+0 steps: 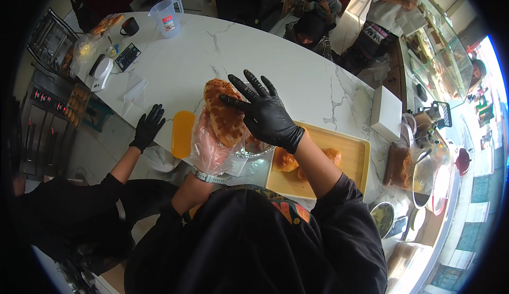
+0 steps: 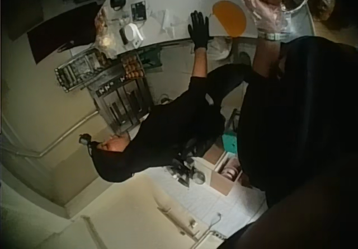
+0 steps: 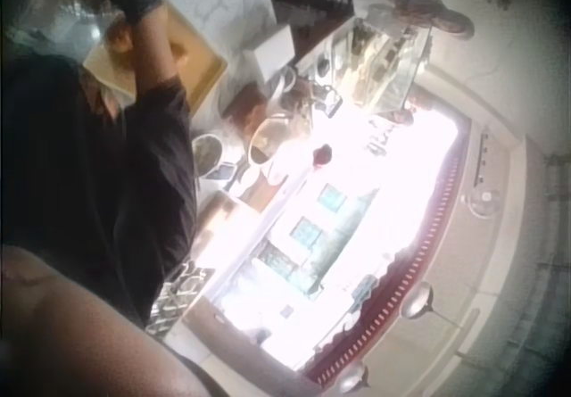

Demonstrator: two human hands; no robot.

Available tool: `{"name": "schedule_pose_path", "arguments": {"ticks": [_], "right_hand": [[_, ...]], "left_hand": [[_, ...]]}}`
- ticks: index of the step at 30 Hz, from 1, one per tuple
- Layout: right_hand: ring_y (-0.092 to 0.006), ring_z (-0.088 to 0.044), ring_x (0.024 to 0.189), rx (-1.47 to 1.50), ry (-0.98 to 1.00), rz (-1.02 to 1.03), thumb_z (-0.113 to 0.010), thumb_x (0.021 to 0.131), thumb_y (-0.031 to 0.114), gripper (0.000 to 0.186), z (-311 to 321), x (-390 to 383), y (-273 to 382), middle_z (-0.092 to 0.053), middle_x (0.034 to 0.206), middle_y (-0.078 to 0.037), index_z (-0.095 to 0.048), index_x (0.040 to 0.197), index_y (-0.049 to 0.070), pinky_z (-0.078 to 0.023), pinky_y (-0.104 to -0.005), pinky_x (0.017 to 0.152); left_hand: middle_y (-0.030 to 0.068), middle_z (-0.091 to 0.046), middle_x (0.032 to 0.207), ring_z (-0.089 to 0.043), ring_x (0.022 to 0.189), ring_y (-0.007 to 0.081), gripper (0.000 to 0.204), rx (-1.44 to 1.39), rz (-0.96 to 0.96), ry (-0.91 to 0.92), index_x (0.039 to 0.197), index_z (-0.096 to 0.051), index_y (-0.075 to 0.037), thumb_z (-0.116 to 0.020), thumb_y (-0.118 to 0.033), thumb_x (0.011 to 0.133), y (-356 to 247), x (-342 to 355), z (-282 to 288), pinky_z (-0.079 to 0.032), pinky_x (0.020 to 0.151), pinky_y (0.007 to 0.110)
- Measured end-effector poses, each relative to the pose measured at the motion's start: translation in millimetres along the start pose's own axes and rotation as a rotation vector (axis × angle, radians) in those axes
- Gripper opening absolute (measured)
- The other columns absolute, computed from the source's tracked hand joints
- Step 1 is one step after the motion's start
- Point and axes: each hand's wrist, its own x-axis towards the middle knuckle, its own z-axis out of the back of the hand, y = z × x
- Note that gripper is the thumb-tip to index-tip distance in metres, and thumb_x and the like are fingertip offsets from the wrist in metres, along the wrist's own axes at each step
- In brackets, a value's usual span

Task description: The person spreads a creamy topping onto a bread roll using a spoon and then presses the roll into a bowl of shredded meat or floss to coat it.

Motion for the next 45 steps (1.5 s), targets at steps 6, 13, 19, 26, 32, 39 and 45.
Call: {"name": "schedule_pose_path", "arguments": {"ticks": [6,13,19,26,32,39,45], "right_hand": [[-0.0348,-0.015,0.138,-0.270,0.065,0.054,-0.054,0.073,0.010,0.061,1.6,5.6,4.7,-0.022,0.150,-0.005,-0.050,0.129,0.036,-0.011,-0.0522,0.111],[-0.0371,-0.011,0.139,-0.226,0.127,0.030,-0.055,0.071,0.012,0.060,11.3,3.8,22.5,-0.020,0.151,-0.005,-0.054,0.126,0.037,-0.007,-0.0539,0.111],[-0.0368,-0.010,0.139,-0.181,0.090,0.004,-0.054,0.068,0.009,0.060,17.6,13.0,23.7,-0.020,0.151,-0.005,-0.057,0.122,0.036,-0.006,-0.0537,0.111],[-0.0354,-0.010,0.139,-0.192,0.134,0.057,-0.055,0.069,0.011,0.055,14.0,21.9,27.4,-0.020,0.151,-0.003,-0.061,0.117,0.036,-0.004,-0.0536,0.111],[-0.0366,-0.012,0.138,-0.234,0.078,0.032,-0.057,0.074,0.015,0.055,14.8,18.5,25.7,-0.021,0.150,-0.004,-0.055,0.123,0.038,-0.007,-0.0552,0.111],[-0.0380,-0.012,0.138,-0.252,0.148,-0.009,-0.057,0.071,0.012,0.062,15.8,3.0,26.0,-0.018,0.151,-0.005,-0.052,0.126,0.039,-0.008,-0.0552,0.110],[-0.0392,-0.008,0.138,-0.244,0.136,0.045,-0.062,0.070,0.015,0.057,2.4,-9.4,28.2,-0.017,0.151,-0.008,-0.057,0.120,0.041,-0.007,-0.0564,0.109]], "left_hand": [[0.0119,-0.049,0.128,-0.052,0.115,0.0258,0.047,0.081,-0.025,-0.045,0.135,-0.037,-0.010,-0.033,-0.039,0.098,6.9,1.8,-1.4,-0.046,0.095,0.041],[0.0100,-0.049,0.129,-0.051,0.116,0.0245,0.047,-0.031,0.020,0.069,0.135,-0.037,-0.013,-0.036,-0.041,0.097,3.7,2.8,2.9,-0.046,0.095,0.040],[0.0081,-0.049,0.130,-0.051,0.117,0.0245,0.048,-0.102,0.032,0.077,0.134,-0.038,-0.015,-0.036,-0.044,0.096,5.3,5.0,5.0,-0.045,0.096,0.043],[0.0086,-0.051,0.126,-0.053,0.113,0.0248,0.050,-0.108,0.106,0.094,0.132,-0.040,-0.015,-0.034,-0.048,0.095,1.6,1.9,-2.6,-0.048,0.091,0.043],[0.0086,-0.051,0.124,-0.054,0.110,0.0246,0.051,0.075,-0.009,-0.044,0.132,-0.039,-0.016,-0.028,-0.051,0.096,-2.6,-4.6,-6.0,-0.049,0.090,0.042],[0.0092,-0.047,0.129,-0.050,0.116,0.0269,0.052,0.005,0.046,-0.063,0.133,-0.038,-0.016,-0.026,-0.050,0.096,-5.1,-4.5,-12.6,-0.043,0.095,0.046],[0.0109,-0.048,0.129,-0.050,0.117,0.0284,0.055,-0.043,0.048,-0.010,0.135,-0.036,-0.014,-0.027,-0.052,0.095,-6.7,-3.6,-12.4,-0.043,0.095,0.048]]}}
